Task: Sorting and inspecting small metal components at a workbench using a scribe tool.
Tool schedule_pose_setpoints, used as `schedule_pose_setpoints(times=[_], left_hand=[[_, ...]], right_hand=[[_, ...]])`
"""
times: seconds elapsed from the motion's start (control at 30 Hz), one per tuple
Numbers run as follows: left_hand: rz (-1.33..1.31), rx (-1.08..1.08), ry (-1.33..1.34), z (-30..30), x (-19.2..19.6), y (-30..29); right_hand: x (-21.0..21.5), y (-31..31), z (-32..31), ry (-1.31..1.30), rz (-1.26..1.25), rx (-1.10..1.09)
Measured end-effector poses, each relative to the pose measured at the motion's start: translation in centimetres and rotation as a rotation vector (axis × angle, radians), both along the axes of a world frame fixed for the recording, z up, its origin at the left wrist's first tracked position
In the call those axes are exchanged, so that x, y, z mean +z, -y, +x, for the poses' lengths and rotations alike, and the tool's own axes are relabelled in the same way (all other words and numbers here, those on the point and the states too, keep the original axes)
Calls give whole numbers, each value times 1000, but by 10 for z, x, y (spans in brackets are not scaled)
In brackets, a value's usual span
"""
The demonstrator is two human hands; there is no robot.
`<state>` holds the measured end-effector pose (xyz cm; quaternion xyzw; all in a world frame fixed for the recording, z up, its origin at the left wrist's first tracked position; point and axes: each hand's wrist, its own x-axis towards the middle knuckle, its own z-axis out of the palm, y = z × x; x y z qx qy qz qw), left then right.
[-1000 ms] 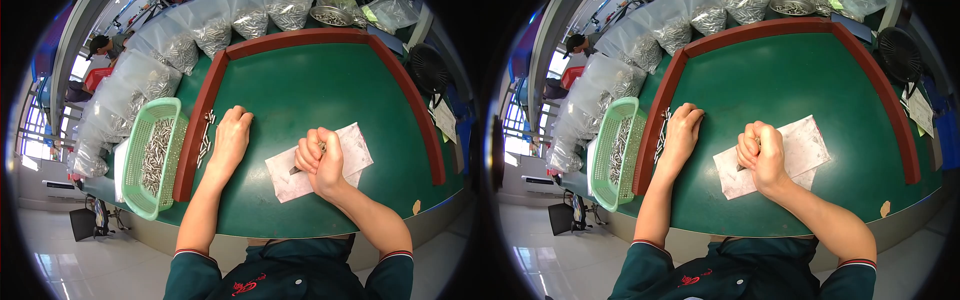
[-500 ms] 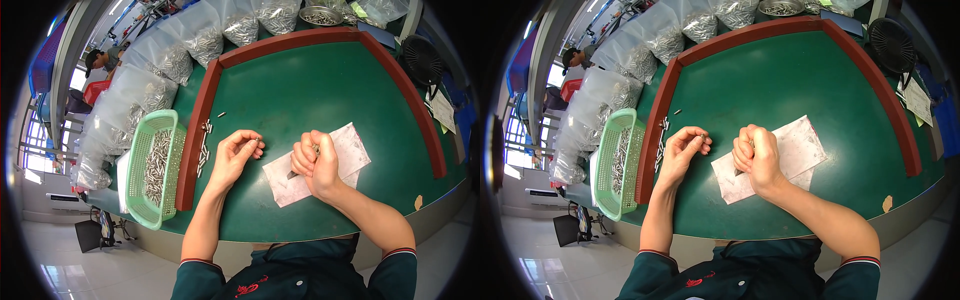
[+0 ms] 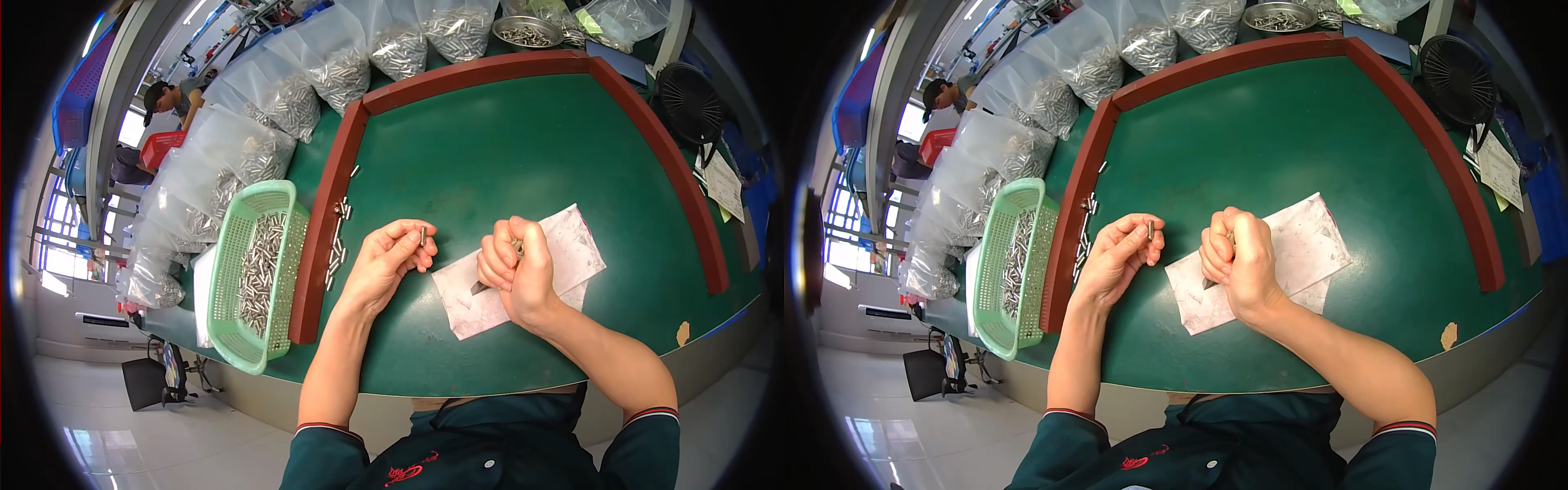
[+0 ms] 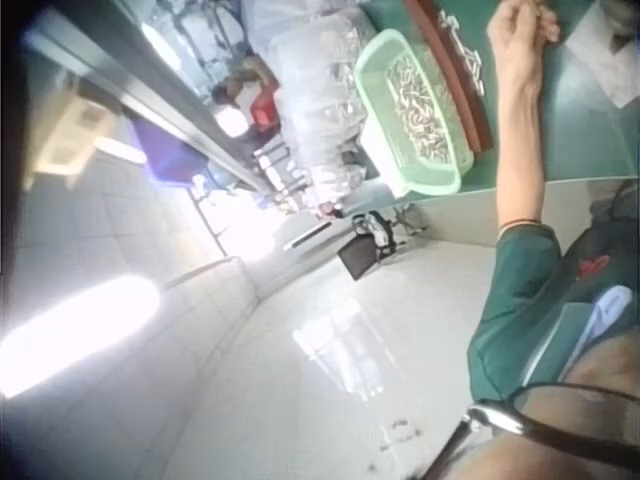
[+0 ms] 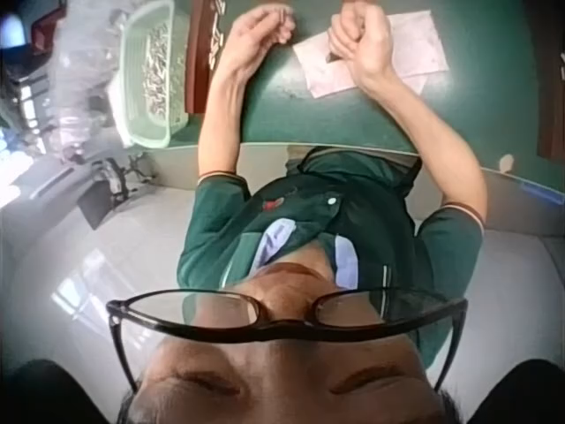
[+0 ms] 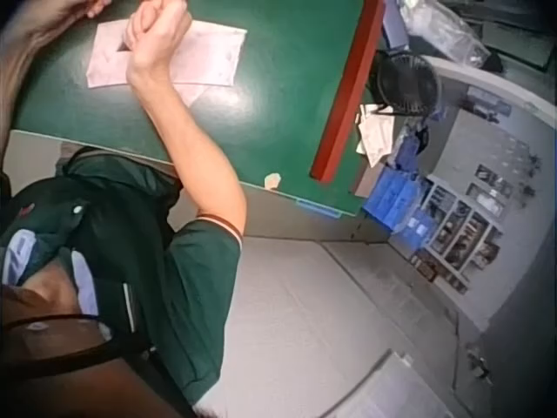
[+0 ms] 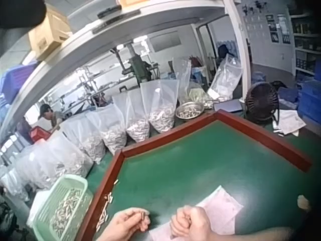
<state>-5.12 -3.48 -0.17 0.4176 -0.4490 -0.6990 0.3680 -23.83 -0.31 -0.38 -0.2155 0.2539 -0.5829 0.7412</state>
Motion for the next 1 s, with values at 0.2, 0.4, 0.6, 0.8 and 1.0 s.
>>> schedule_pose_setpoints(times=[0.2, 0.4, 0.6, 0.8, 1.0], left_hand=[[97, 67, -160, 3, 1, 4], [-826, 248, 1278, 17, 23, 46], [-1043, 156, 1923, 29, 4, 107], [-1040, 16, 2117, 23, -8, 119], [-1000, 201, 1438, 4, 15, 85]], right_hand=[[1, -2, 2, -6, -6, -5], [0, -2, 0, -12, 5, -19], [2, -3, 2, -19, -13, -8], [2, -3, 0, -60, -15, 28], [1, -2, -1, -28, -6, -22]])
